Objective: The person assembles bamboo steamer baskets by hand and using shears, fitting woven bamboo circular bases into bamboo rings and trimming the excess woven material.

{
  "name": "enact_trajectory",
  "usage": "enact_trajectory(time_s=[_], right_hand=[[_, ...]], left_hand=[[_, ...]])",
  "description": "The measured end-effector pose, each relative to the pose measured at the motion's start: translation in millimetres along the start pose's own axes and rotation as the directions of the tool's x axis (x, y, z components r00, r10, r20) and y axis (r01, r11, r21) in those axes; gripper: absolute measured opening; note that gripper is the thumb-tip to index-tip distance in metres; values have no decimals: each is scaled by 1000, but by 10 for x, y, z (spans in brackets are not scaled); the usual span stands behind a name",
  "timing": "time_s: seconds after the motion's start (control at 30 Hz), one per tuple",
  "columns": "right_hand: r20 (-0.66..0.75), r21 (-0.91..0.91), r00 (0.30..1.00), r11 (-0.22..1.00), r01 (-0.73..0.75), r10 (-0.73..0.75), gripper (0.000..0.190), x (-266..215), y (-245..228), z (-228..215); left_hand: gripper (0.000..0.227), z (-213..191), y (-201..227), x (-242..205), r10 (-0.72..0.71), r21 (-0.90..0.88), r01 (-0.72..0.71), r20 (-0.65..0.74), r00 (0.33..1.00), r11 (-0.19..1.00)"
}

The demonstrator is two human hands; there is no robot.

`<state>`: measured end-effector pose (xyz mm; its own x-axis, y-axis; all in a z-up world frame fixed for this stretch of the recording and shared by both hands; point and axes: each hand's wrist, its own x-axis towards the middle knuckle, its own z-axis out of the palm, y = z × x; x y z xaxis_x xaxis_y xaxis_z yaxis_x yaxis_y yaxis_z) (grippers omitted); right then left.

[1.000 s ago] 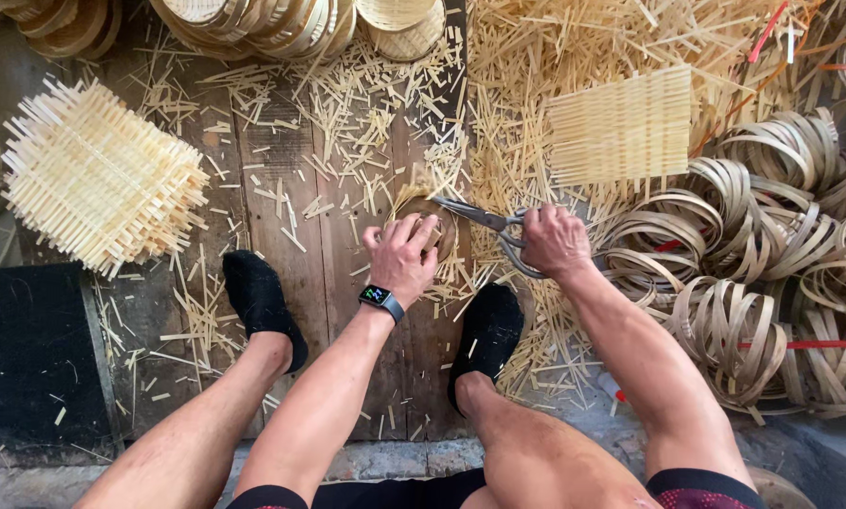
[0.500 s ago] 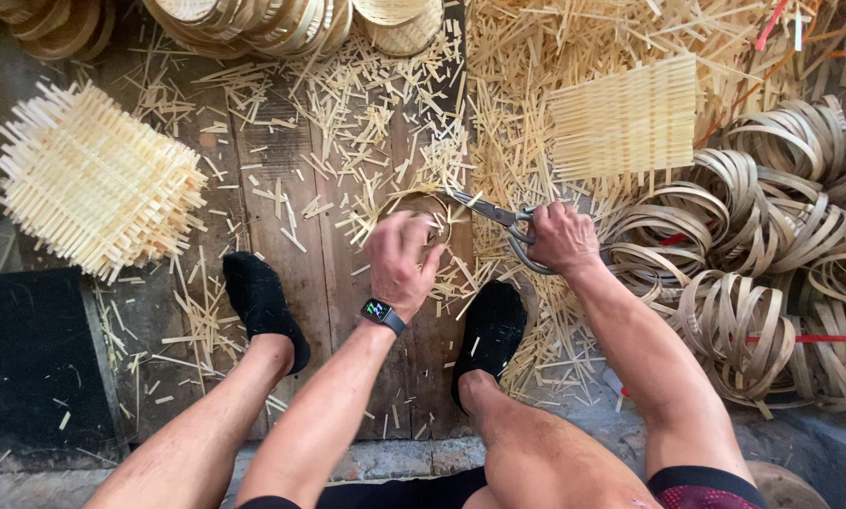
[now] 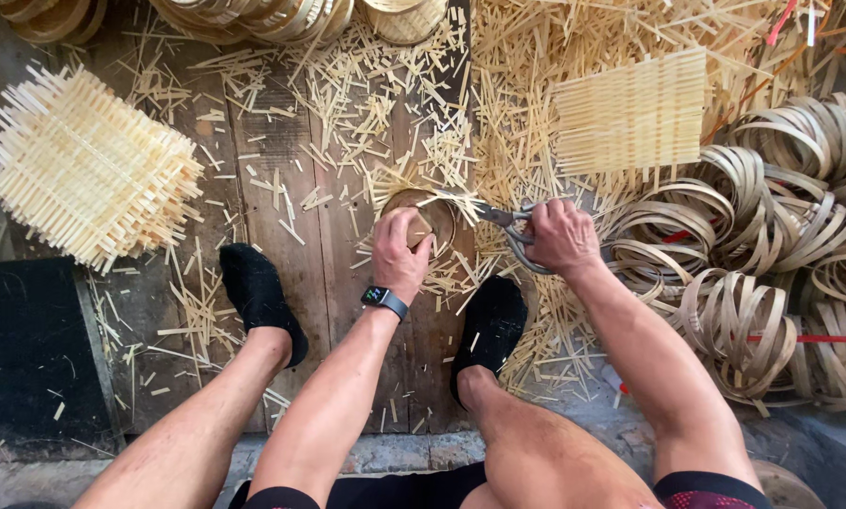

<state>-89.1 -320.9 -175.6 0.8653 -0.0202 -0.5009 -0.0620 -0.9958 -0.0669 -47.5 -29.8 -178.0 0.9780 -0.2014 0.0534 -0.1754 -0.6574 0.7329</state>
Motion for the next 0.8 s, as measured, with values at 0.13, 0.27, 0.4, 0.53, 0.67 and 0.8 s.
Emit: enact_trajectory(time_s=[0.13, 0.27, 0.4, 0.53, 0.67, 0.8], right_hand=[[-270, -109, 956, 990, 91, -118, 58, 25, -280, -270], [8, -45, 1000, 999, 17, -16, 59, 33, -320, -441], [38, -16, 999, 1000, 16, -16, 49, -9, -142, -425], [-136, -117, 985, 989, 89, -105, 59, 91, -297, -277], [-4, -18, 1000, 1000, 18, -18, 43, 124, -172, -135], [52, -80, 998, 996, 38, -34, 40, 6, -61, -189]], left_hand=[[52, -7, -35, 38, 110, 15, -112, 87, 990, 994], [53, -233, 12, 126, 185, 78, -198, 148, 972, 977], [50, -311, 163, 125, -114, 3, 117, 232, 966, 993], [41, -37, 168, 50, -56, 28, 53, 126, 990, 998], [57, -53, 30, 7, 83, 13, -84, 60, 995, 996], [63, -113, 73, -17, -17, -38, 18, 44, 999, 999]])
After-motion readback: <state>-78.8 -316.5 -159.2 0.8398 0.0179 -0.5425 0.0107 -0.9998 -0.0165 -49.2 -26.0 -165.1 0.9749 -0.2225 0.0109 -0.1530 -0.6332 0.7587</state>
